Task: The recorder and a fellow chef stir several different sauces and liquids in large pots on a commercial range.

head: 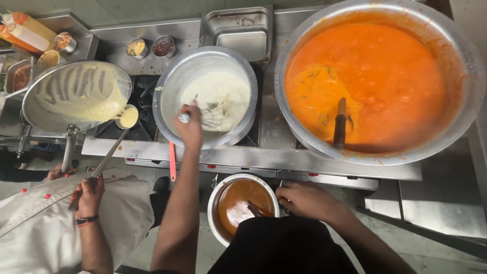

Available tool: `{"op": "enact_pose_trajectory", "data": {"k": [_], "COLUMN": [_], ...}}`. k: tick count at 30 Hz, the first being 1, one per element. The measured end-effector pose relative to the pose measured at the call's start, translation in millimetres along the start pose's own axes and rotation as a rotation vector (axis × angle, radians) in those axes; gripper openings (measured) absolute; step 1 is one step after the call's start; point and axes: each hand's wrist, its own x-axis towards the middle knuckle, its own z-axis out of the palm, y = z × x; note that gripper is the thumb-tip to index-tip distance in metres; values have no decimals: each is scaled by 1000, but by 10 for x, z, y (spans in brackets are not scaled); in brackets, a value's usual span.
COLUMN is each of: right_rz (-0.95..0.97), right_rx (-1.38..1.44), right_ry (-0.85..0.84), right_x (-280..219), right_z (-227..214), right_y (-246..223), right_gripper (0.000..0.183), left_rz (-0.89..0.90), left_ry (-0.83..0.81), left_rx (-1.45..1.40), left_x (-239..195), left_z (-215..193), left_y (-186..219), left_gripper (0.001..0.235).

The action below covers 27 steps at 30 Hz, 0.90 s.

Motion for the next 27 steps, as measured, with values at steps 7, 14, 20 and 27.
{"op": "enact_pose_trajectory", "data": {"k": [7,14,20,27], "right_rz": [14,45,34,102], "right_rx": [-31,-53,-25,-297], "right_ry": [27,56,233,705], "right_x": [77,-2,-328,-619], "right_z": [373,167,-593,-1195], "right_y": [464,296,-255,159], "right_gripper": [27,29,26,30], "left_rz": [148,55,158,-51], "left_ry": [-187,-192,-184,-64], "left_rx": [45,90,104,8], "left_x": [88,-314,173,-268], "left_z": [283,159,218,100], "left_y": [-192,143,-17,240], "left_gripper": [37,38,30,41]}}
